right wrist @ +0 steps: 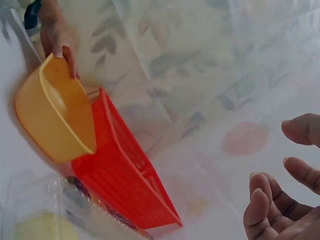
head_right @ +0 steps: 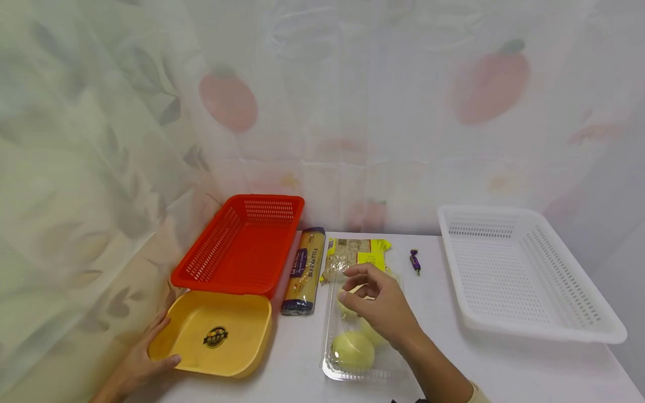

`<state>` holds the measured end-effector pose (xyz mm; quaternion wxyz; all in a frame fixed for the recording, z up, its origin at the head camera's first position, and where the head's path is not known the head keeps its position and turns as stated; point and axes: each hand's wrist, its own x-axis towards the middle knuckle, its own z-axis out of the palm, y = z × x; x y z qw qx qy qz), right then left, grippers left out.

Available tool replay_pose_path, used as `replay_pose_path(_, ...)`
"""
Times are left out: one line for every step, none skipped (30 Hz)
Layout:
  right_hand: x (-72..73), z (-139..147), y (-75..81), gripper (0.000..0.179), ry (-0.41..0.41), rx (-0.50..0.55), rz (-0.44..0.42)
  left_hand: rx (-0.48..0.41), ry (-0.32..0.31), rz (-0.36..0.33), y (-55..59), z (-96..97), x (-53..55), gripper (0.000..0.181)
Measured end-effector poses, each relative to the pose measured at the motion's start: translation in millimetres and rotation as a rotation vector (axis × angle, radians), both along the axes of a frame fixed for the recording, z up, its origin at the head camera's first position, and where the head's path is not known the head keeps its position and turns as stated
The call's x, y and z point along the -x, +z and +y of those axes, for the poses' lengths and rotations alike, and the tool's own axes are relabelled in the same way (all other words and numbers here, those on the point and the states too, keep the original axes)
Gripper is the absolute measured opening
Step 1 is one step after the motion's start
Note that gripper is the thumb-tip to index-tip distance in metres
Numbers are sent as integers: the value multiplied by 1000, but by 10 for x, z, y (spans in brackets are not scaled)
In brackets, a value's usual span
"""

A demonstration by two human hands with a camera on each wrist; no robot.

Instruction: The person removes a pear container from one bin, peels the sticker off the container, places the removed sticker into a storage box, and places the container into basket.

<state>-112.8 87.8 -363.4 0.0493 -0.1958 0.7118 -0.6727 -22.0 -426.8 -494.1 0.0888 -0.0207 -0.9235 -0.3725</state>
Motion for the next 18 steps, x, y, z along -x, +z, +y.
replay_pose_path(-3,32,-10,32,-11,-5,7,2,1,-4,3,-2,-1,87)
replay_pose_path(-6,65,-22,32,-23,-10,11,3,1,-6,5,-4,-1,87)
replay_pose_path(-10,98,-35,32,-35,-12,13,8,3,-6,4,-7,-1,87)
replay_pose_path(-13,133,-51,32,-46,-11,13,10,1,-4,0,-8,-1,87)
replay_pose_path(-17,168,-67,32,-59,-11,14,15,2,-1,-6,-10,1,87)
replay_pose_path(-21,202,-86,32,-71,-9,14,17,0,5,-13,-13,4,87)
replay_pose_path(-24,235,-105,33,-84,-9,14,17,-4,11,-20,-15,6,87)
replay_pose_path(-26,268,-128,33,-99,-10,13,18,-7,18,-27,-18,9,87)
replay_pose_path(-27,298,-155,34,-113,-10,11,19,-11,26,-33,-21,13,88)
replay_pose_path(-27,328,-186,34,-127,-11,7,18,-14,31,-37,-23,15,88)
replay_pose_path(-27,354,-218,34,-141,-17,7,18,-16,35,-39,-25,17,88)
replay_pose_path(-27,378,-253,35,-157,-25,8,14,-19,37,-39,-26,19,88)
replay_pose_path(-26,403,-290,35,-172,-36,7,13,-20,36,-37,-27,19,88)
replay_pose_path(-26,425,-327,36,-189,-48,6,13,-20,36,-35,-28,20,88)
replay_pose_path(-26,445,-364,36,-205,-59,7,14,-19,32,-32,-27,20,88)
replay_pose_path(-27,464,-396,37,-223,-68,8,14,-17,28,-28,-26,19,88)
replay_pose_path(-29,481,-425,37,-241,-81,9,15,-16,23,-25,-24,19,88)
replay_pose_path(-30,499,-453,38,-258,-93,7,16,-15,18,-22,-23,19,88)
